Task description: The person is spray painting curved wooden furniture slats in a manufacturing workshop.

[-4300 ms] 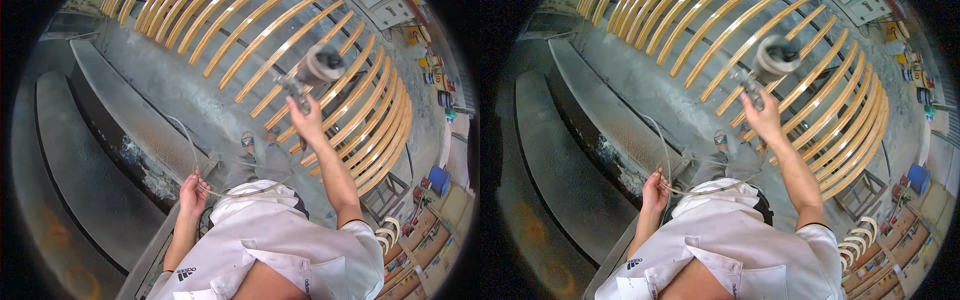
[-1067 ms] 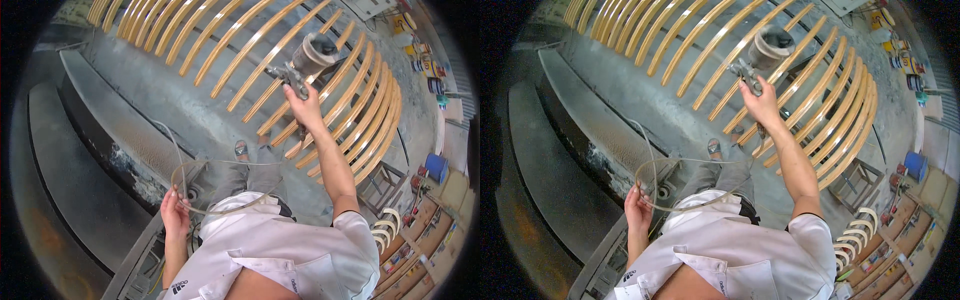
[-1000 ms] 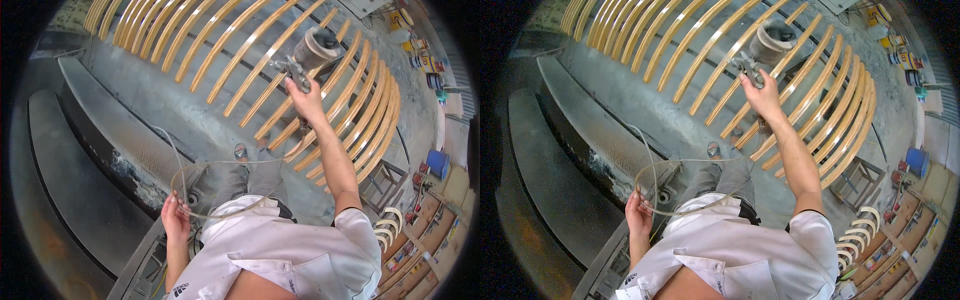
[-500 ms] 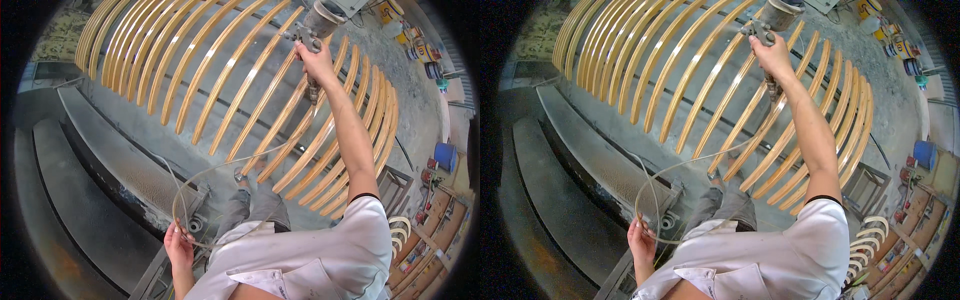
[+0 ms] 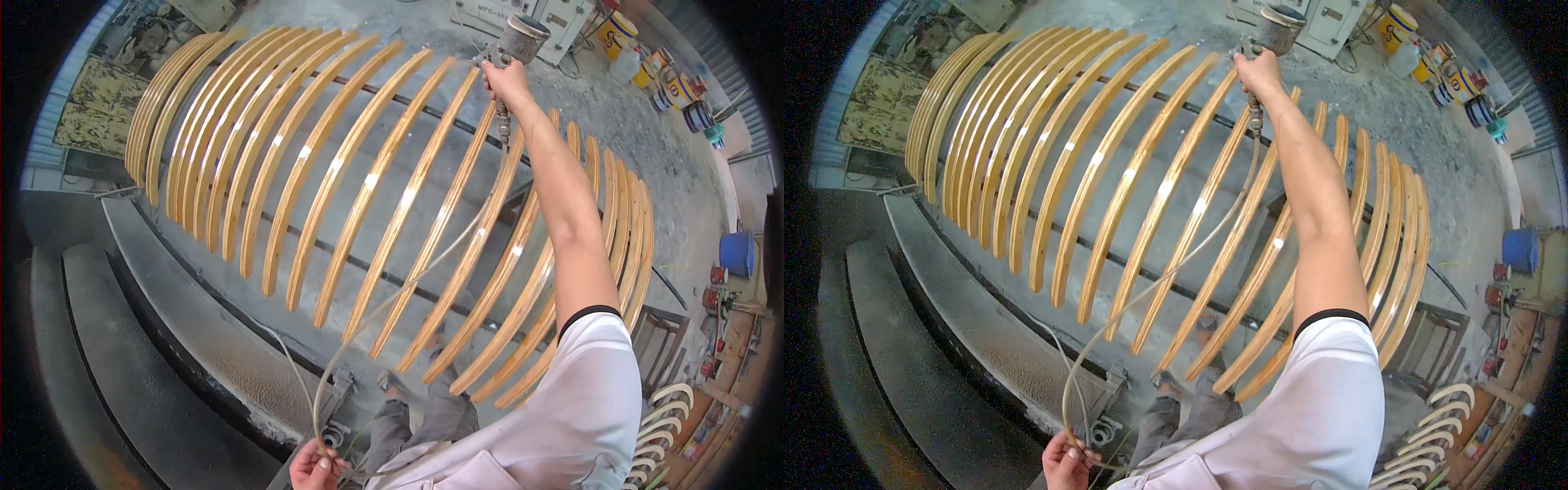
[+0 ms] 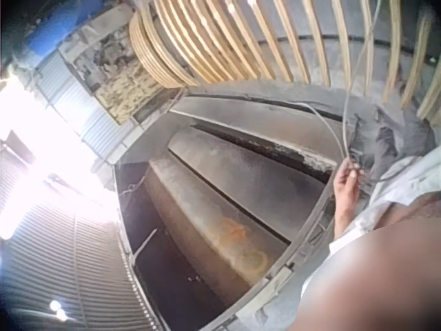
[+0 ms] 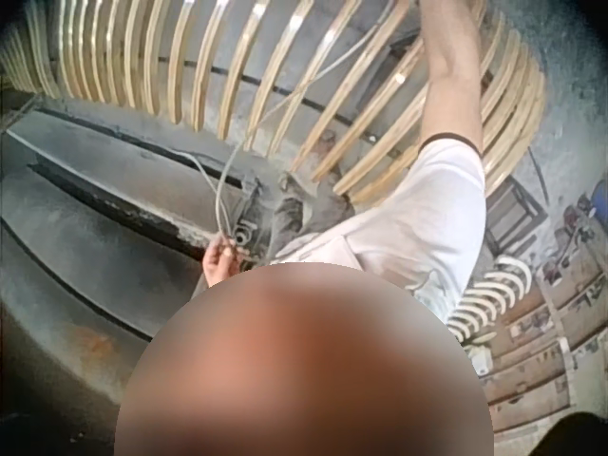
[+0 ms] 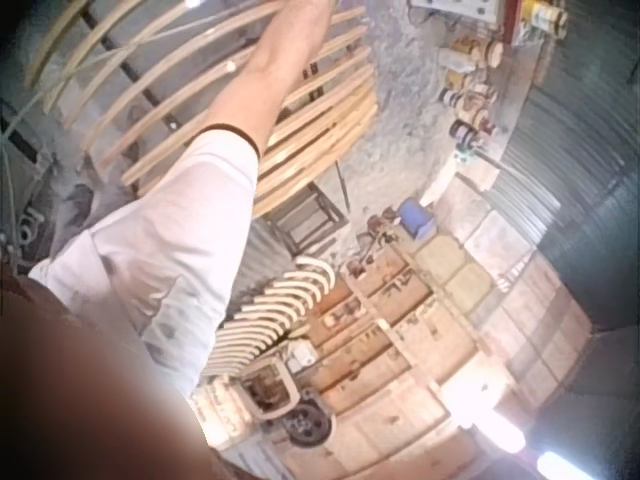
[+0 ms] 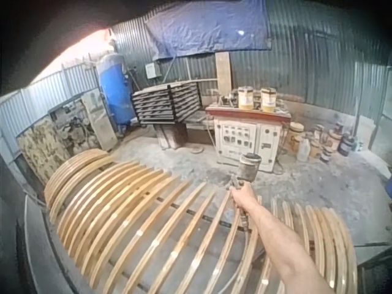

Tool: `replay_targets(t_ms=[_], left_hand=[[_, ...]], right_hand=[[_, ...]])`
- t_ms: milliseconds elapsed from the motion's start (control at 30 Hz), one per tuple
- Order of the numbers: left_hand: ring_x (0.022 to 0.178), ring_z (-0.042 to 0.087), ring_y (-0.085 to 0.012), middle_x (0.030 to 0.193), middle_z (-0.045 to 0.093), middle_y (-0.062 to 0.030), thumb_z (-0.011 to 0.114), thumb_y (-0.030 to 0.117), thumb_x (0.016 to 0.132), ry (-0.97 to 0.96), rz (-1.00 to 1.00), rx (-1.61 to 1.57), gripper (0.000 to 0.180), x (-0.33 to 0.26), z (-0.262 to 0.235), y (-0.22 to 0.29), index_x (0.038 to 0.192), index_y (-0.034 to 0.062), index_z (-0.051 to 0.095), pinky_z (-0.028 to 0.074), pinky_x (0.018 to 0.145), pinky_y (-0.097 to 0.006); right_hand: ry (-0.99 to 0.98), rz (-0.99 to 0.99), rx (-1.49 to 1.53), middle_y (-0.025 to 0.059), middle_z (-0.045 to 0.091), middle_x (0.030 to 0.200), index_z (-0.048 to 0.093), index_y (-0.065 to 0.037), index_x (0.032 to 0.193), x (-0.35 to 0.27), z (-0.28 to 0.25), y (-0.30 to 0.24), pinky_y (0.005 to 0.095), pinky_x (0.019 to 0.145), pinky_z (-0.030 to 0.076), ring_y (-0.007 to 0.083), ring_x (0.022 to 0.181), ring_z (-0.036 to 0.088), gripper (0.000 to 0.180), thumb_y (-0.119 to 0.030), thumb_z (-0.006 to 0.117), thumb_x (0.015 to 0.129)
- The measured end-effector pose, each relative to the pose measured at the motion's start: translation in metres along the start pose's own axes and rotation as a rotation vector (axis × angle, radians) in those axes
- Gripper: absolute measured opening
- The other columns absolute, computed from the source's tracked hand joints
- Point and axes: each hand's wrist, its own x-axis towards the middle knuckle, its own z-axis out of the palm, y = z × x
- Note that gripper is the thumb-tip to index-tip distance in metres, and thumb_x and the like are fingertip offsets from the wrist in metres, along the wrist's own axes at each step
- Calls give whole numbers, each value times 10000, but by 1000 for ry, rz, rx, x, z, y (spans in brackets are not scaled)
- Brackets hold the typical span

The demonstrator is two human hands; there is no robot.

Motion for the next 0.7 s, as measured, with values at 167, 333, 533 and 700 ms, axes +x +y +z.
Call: replay_targets(t_ms=[167, 333, 533, 700], left_hand=[[872, 640, -181, 1036, 650, -73, 637, 59, 908, 40, -47, -3, 358, 2, 2, -3, 1257, 24, 564, 539, 780, -347], [777, 624, -151, 973, 654, -57, 657, 92, 902, 85, -21, 32, 345, -5, -1, -8, 1231, 25, 577, 518, 695, -273], [719, 603, -146, 913, 622, -64, 608, 55, 911, 212, 49, -5, 294, 1, -61, -42, 1190, -21, 552, 531, 634, -294], [727, 607, -138, 907, 618, -56, 592, 71, 927, 313, 9, -123, 261, -3, -92, -60, 1175, -4, 561, 532, 631, -267]], right_hand=[[126, 59, -101, 86, 647, 651, 637, -25, 960, 28, 2, 1, 354, 445, 498, 211, 486, 625, 261, -255, 656, 838], [137, 8, -119, 66, 636, 637, 637, -41, 937, -6, -8, 2, 344, 490, 499, 193, 472, 606, 255, -276, 673, 844], [-71, -19, 20, 12, 616, 655, 623, -37, 869, -160, -30, -49, 296, 488, 457, 118, 516, 560, 228, -256, 687, 862], [-309, -29, -42, 0, 622, 690, 628, -52, 890, -300, -27, -60, 234, 418, 416, 71, 496, 523, 243, -290, 674, 889]])
